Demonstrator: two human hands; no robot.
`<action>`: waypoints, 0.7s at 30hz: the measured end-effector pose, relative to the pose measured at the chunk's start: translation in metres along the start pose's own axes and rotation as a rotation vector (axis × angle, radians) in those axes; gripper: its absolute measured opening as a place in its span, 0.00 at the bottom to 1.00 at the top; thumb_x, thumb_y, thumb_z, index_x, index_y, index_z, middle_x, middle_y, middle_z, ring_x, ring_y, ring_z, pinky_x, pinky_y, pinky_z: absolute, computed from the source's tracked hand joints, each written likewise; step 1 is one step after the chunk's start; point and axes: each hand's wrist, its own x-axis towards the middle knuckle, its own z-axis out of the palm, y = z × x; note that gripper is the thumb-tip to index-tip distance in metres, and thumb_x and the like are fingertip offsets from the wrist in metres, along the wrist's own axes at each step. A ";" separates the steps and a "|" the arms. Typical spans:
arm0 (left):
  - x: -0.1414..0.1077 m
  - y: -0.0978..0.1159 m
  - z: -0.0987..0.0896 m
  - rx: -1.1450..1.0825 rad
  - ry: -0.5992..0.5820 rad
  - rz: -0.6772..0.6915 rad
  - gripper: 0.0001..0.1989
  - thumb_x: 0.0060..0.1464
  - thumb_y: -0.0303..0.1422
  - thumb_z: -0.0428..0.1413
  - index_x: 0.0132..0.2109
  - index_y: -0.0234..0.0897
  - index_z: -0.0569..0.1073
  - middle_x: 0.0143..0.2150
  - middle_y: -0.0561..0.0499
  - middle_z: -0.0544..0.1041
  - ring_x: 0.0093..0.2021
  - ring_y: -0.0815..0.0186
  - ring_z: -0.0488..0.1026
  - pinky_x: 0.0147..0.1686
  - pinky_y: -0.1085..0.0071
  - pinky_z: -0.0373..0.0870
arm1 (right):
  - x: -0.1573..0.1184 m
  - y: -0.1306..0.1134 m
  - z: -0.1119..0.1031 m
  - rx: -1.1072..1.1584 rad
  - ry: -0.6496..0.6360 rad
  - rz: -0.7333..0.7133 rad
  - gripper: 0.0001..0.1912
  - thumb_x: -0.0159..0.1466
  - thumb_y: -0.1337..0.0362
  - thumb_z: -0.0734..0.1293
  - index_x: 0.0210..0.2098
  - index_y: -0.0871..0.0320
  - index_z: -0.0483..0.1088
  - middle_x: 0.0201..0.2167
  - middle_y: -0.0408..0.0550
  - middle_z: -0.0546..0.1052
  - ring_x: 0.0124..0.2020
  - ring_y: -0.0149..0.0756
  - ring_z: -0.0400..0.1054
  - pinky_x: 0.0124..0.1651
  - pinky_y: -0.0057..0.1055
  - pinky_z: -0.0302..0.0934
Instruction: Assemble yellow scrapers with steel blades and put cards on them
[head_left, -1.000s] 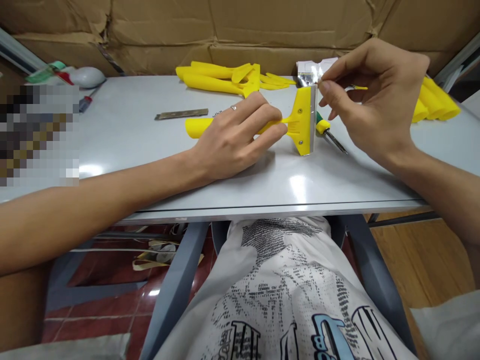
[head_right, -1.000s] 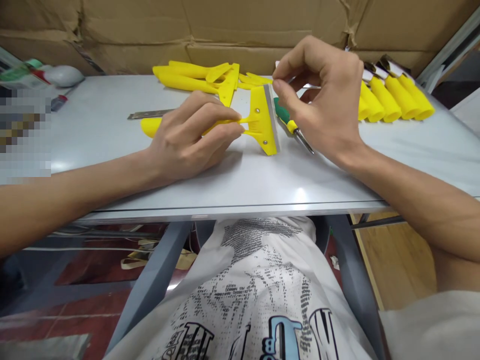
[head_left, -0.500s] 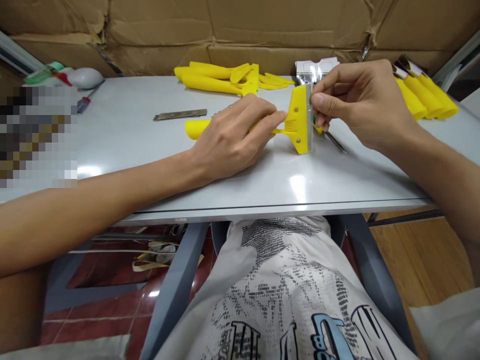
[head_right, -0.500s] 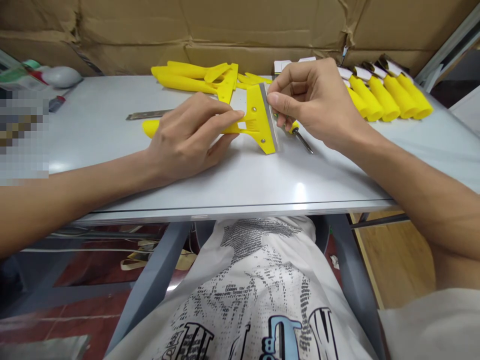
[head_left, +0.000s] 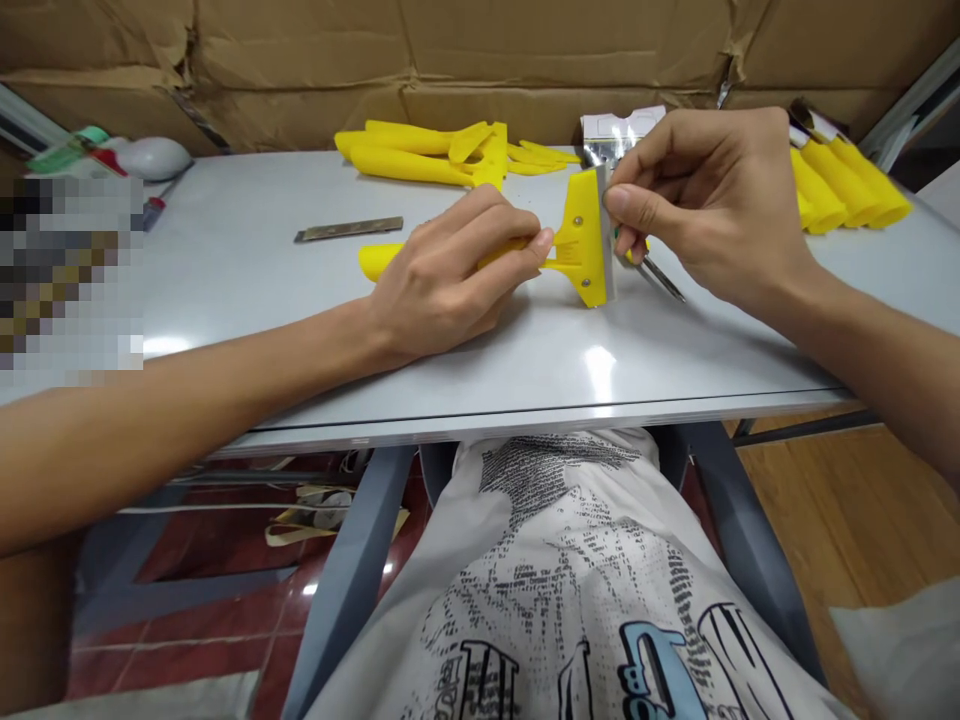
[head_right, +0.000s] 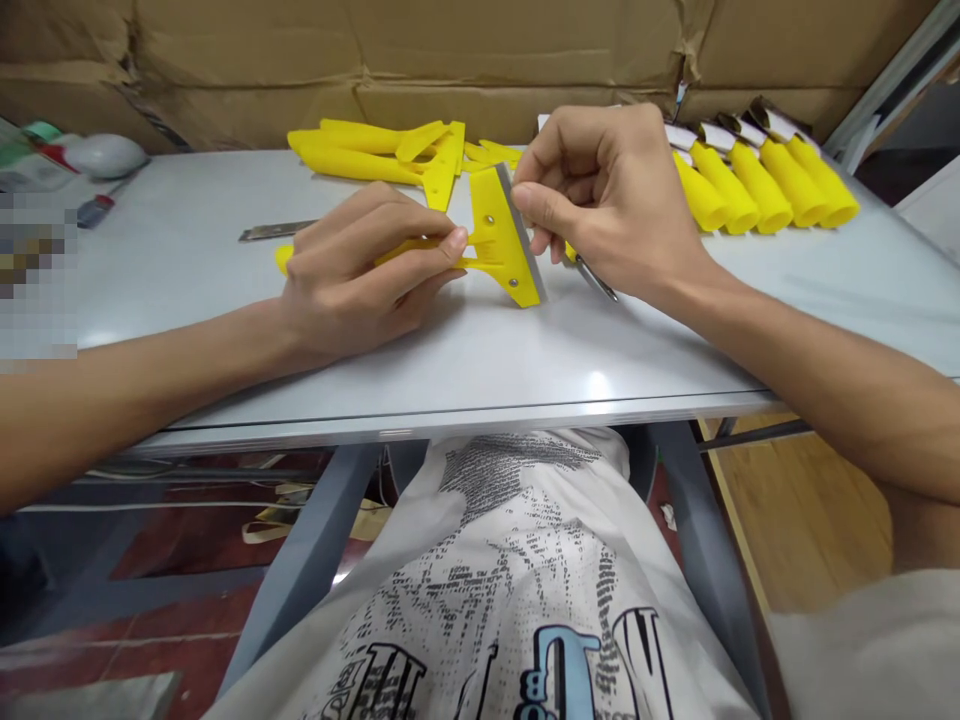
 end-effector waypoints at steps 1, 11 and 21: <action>0.000 0.000 0.000 -0.007 -0.004 -0.007 0.12 0.75 0.22 0.60 0.61 0.37 0.77 0.49 0.42 0.85 0.43 0.59 0.81 0.40 0.61 0.83 | 0.000 0.000 0.000 0.001 -0.005 0.006 0.13 0.62 0.74 0.85 0.31 0.58 0.81 0.24 0.36 0.81 0.23 0.27 0.77 0.26 0.25 0.69; -0.003 0.002 -0.003 -0.053 -0.104 -0.115 0.14 0.80 0.29 0.58 0.67 0.43 0.76 0.51 0.44 0.84 0.47 0.59 0.81 0.43 0.59 0.81 | 0.012 0.006 -0.009 -0.087 0.102 -0.095 0.13 0.62 0.72 0.87 0.30 0.55 0.83 0.25 0.38 0.81 0.25 0.28 0.76 0.30 0.28 0.68; -0.006 -0.001 -0.007 0.018 -0.168 -0.069 0.14 0.83 0.30 0.53 0.70 0.38 0.72 0.54 0.43 0.82 0.51 0.60 0.80 0.46 0.61 0.81 | 0.015 0.010 -0.018 -0.103 -0.164 0.073 0.31 0.54 0.36 0.90 0.30 0.57 0.84 0.23 0.43 0.79 0.24 0.28 0.74 0.30 0.28 0.70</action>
